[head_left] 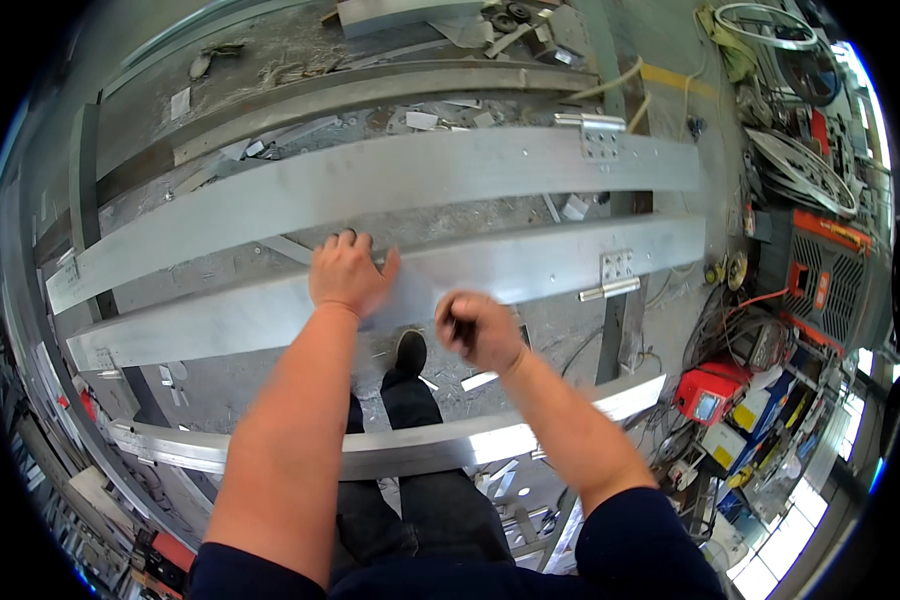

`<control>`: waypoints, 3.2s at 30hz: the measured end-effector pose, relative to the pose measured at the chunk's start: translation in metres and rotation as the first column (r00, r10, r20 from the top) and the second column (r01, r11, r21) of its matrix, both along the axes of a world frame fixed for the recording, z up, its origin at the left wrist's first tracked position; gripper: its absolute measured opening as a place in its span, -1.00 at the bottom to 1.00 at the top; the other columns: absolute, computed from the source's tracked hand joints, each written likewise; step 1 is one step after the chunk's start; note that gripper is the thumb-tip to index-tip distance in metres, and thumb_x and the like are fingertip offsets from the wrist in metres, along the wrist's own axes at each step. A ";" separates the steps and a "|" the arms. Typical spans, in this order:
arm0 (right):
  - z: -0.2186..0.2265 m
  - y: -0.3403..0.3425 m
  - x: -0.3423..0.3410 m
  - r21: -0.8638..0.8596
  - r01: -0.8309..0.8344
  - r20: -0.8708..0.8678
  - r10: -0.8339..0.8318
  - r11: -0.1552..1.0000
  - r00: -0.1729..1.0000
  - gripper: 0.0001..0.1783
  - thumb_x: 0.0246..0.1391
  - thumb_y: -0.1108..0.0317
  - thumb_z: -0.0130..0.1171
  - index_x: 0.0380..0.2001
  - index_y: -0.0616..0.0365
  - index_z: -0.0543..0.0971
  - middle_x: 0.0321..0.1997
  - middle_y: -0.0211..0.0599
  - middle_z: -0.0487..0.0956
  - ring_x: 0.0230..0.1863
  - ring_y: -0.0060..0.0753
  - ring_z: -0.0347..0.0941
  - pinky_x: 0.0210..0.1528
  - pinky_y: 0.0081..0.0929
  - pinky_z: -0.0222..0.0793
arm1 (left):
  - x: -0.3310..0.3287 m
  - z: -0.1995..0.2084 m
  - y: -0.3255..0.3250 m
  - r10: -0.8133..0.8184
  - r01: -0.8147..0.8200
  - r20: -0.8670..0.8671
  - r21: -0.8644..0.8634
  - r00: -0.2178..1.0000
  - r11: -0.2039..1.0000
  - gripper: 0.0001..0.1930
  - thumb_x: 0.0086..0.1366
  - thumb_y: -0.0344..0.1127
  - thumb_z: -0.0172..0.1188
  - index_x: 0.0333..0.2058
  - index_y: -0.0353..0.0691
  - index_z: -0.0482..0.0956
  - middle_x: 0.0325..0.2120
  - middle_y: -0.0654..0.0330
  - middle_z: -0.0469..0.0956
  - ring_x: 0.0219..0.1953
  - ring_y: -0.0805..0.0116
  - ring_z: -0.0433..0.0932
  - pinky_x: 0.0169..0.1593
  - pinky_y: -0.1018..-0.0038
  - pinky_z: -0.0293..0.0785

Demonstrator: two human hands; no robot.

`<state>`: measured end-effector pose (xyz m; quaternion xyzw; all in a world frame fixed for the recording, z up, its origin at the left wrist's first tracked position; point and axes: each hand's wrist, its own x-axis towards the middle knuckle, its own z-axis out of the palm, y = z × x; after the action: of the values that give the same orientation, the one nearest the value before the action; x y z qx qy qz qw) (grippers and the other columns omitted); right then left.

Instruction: The person uses a cordless drill to fasten metal brackets onto long aluminum beams, then lifts and positions the beams into a frame structure on the floor. They adjust the beams and walk to a nearby machine to retrieve a small item before returning to the frame.

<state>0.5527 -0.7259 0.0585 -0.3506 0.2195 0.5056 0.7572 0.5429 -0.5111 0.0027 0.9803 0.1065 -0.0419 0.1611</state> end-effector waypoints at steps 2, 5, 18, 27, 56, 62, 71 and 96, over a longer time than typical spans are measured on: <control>0.018 -0.007 -0.065 -0.153 -0.029 -0.082 0.016 0.988 0.996 -0.76 0.15 0.23 0.09 -0.43 0.19 0.55 -0.61 -0.40 0.48 -0.61 -0.57 0.39 -0.63 -0.63 0.20 | -0.001 0.002 0.000 0.008 -0.008 0.040 -0.003 0.999 1.000 -0.61 0.18 0.06 0.18 -0.39 -0.20 0.60 -0.39 0.11 0.57 -0.22 0.07 0.52 -0.10 0.21 0.39; 0.027 -0.013 -0.153 -0.627 -0.253 0.059 0.369 0.736 0.928 -0.76 0.16 0.22 0.14 -0.41 0.18 0.55 -0.60 -0.45 0.48 -0.56 -0.64 0.38 -0.52 -0.60 0.26 | -0.008 -0.006 0.010 0.049 -0.033 0.324 -0.055 0.945 0.998 -0.58 0.24 0.07 0.16 -0.36 -0.25 0.59 -0.38 0.16 0.57 -0.28 0.18 0.52 -0.17 0.27 0.41; 0.104 0.024 -0.277 -0.737 -0.099 0.542 0.673 0.668 0.503 -0.58 0.05 0.28 0.22 -0.05 0.27 0.48 0.02 -0.01 0.47 0.02 0.01 0.44 0.05 -0.24 0.40 | -0.321 0.081 -0.037 -0.238 -0.785 -0.921 -0.106 0.309 -0.610 -0.67 0.31 -0.07 0.09 -0.30 -0.26 0.57 -0.38 0.13 0.56 -0.32 0.21 0.55 -0.15 0.27 0.52; 0.127 0.067 -0.297 -0.742 -0.231 0.599 0.778 0.629 0.192 -0.42 0.03 0.27 0.25 0.12 0.21 0.40 0.18 0.03 0.42 0.22 0.04 0.34 0.24 -0.18 0.29 | -0.373 0.082 -0.005 -0.105 -0.766 -0.835 -0.437 0.540 -0.471 -0.66 0.34 -0.02 0.12 -0.37 -0.20 0.58 -0.48 0.23 0.53 -0.41 0.34 0.51 -0.33 0.43 0.46; -0.006 0.211 -0.306 -0.898 -0.426 0.010 0.963 -0.110 -0.268 0.18 -0.45 -0.15 0.56 0.19 0.32 0.30 0.03 0.10 0.55 0.06 0.06 0.50 0.10 -0.23 0.42 | -0.521 0.019 0.134 0.543 -0.700 -0.828 -0.470 0.138 -0.538 -0.36 -0.01 0.25 0.44 -0.30 -0.31 0.60 -0.63 0.36 0.36 -0.69 0.55 0.21 -0.64 0.53 0.07; -0.051 0.212 -0.245 -0.641 -0.755 0.058 0.972 -0.139 -0.228 -0.10 -0.22 -0.02 0.43 0.15 0.30 0.43 -0.02 -0.03 0.58 -0.07 -0.23 0.53 0.07 -0.35 0.37 | -0.530 -0.002 0.130 0.613 -0.704 -0.778 -0.510 0.133 -0.495 -0.40 0.00 0.11 0.49 -0.25 -0.37 0.62 -0.47 0.23 0.53 -0.57 0.45 0.39 -0.55 0.47 0.28; -0.101 0.216 -0.206 -0.626 -0.773 -0.116 0.992 -0.106 -0.042 -0.09 -0.16 -0.04 0.41 0.21 0.26 0.39 0.04 -0.06 0.56 0.01 -0.23 0.49 0.07 -0.33 0.38 | -0.520 0.007 0.141 0.562 -0.730 -0.810 -0.484 0.166 -0.483 -0.37 0.05 -0.03 0.48 -0.06 -0.44 0.58 -0.08 0.05 0.59 -0.03 0.25 0.52 0.10 0.40 0.38; -0.066 0.234 -0.243 -0.979 -0.201 0.044 0.935 -0.030 -0.353 -0.29 -0.22 0.16 0.31 0.12 0.01 0.45 -0.06 -0.06 0.61 -0.03 0.03 0.54 0.01 -0.15 0.46 | -0.519 0.002 0.134 0.634 -0.706 -0.755 -0.541 0.169 -0.456 -0.43 0.06 0.01 0.45 -0.17 -0.44 0.62 -0.22 0.05 0.64 -0.17 0.28 0.58 -0.05 0.41 0.46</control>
<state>0.3093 -0.4916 -0.0077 -0.8263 -0.3478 0.4425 0.0192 0.0239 -0.3774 0.0047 0.3502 0.6682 -0.0095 0.6564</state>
